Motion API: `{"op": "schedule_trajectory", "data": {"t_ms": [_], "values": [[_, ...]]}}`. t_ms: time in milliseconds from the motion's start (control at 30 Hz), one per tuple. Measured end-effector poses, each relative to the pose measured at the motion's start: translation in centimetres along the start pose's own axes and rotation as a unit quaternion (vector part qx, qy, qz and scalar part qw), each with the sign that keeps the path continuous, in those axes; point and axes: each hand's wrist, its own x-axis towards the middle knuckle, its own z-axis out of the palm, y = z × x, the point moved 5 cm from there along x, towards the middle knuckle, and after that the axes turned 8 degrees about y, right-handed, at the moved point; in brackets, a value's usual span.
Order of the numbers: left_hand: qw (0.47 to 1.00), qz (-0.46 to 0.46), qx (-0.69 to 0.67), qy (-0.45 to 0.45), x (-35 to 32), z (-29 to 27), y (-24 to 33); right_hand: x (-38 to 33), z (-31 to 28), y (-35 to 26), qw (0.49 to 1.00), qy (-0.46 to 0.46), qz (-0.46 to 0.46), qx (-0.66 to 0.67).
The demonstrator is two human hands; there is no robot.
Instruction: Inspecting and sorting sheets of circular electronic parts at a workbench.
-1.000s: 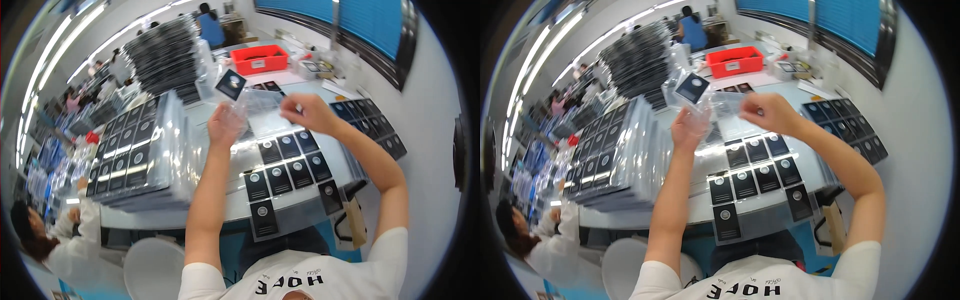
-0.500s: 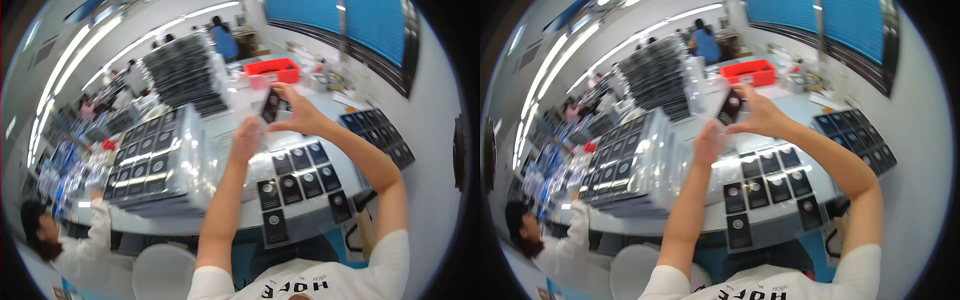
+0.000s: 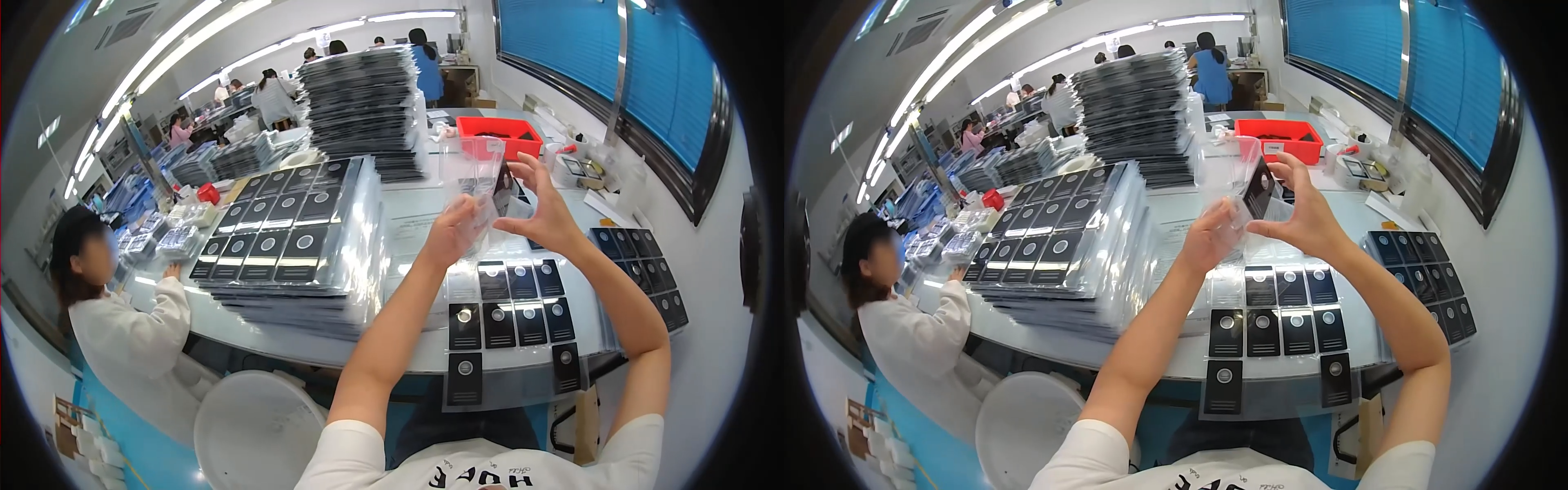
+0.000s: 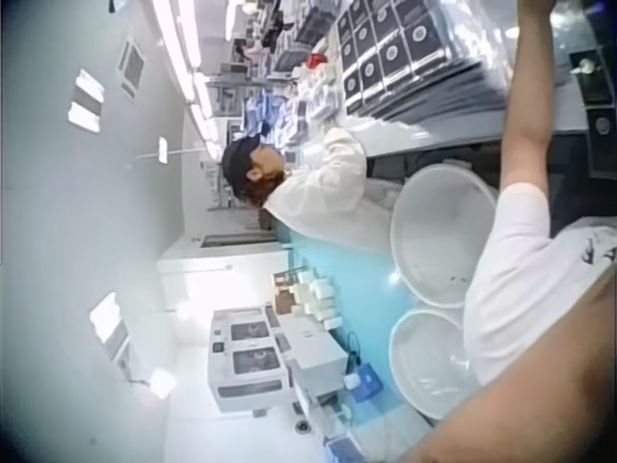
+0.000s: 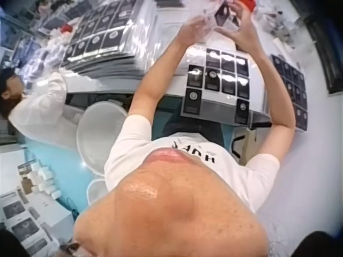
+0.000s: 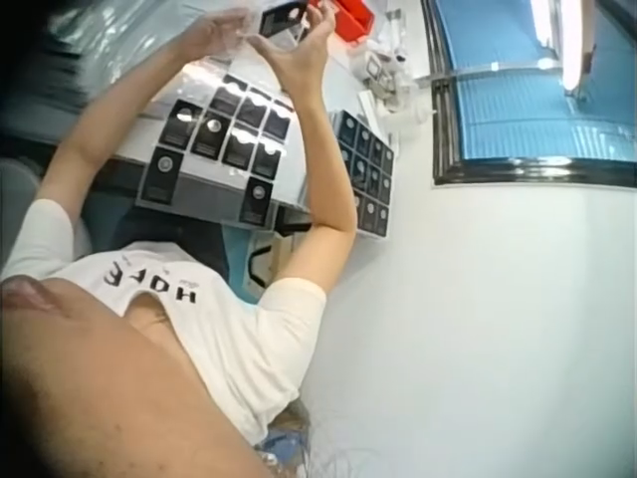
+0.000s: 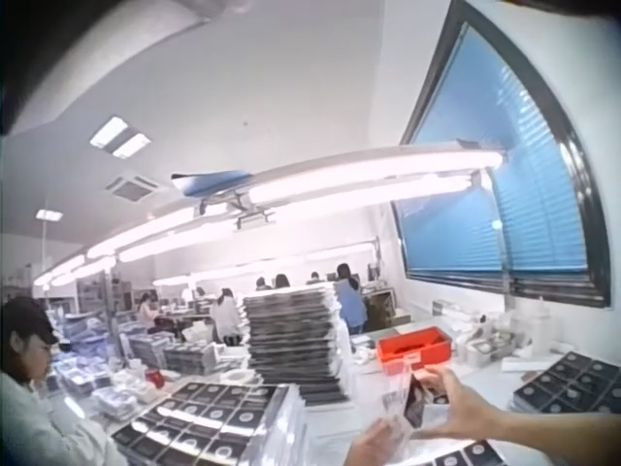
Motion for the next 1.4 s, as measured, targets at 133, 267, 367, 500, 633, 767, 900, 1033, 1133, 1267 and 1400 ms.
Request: {"op": "schedule_trajectory", "data": {"t_ms": [133,267,367,500,633,767,900,1033,1133,1267,1400], "values": [[0.999,-0.026,0.025,0.02,0.0,0.4,-0.5,0.3,-0.2,1.3,1.0,-0.018,-0.01,-0.002],[0.998,-0.018,0.066,0.016,0.6,0.0,-1.0,-0.2,-0.7,2.7,0.939,-0.061,0.188,0.282],[0.996,0.004,0.094,0.004,1.3,-2.0,-1.0,-0.6,-3.7,4.4,0.886,-0.022,0.247,0.393],[0.999,0.011,-0.041,-0.001,2.0,-4.4,-0.5,-0.5,-12.1,3.7,0.899,0.073,0.095,0.42],[0.992,0.048,-0.112,0.037,1.8,-1.8,0.4,-1.8,-15.9,2.4,0.949,0.037,0.119,0.29],[0.987,0.005,-0.153,0.042,-1.4,4.0,0.3,-3.9,-14.5,2.2,0.961,-0.018,0.219,0.17],[0.996,-0.065,-0.046,0.028,-9.8,8.4,0.6,-3.5,-11.8,2.5,0.963,-0.067,0.176,0.194],[0.993,-0.071,0.062,0.074,-20.9,7.9,4.5,-2.7,-7.8,1.8,0.925,-0.166,0.228,0.256],[0.966,-0.032,0.18,0.184,-31.6,6.2,7.5,-3.0,-3.7,2.6,0.923,-0.222,0.193,0.249],[0.794,-0.153,0.459,0.369,-47.9,4.3,13.7,-2.1,0.5,3.9,0.923,-0.26,0.21,0.192],[0.493,-0.401,0.478,0.606,-83.1,6.5,19.7,0.1,2.4,4.0,0.914,-0.303,0.148,0.226]]}}
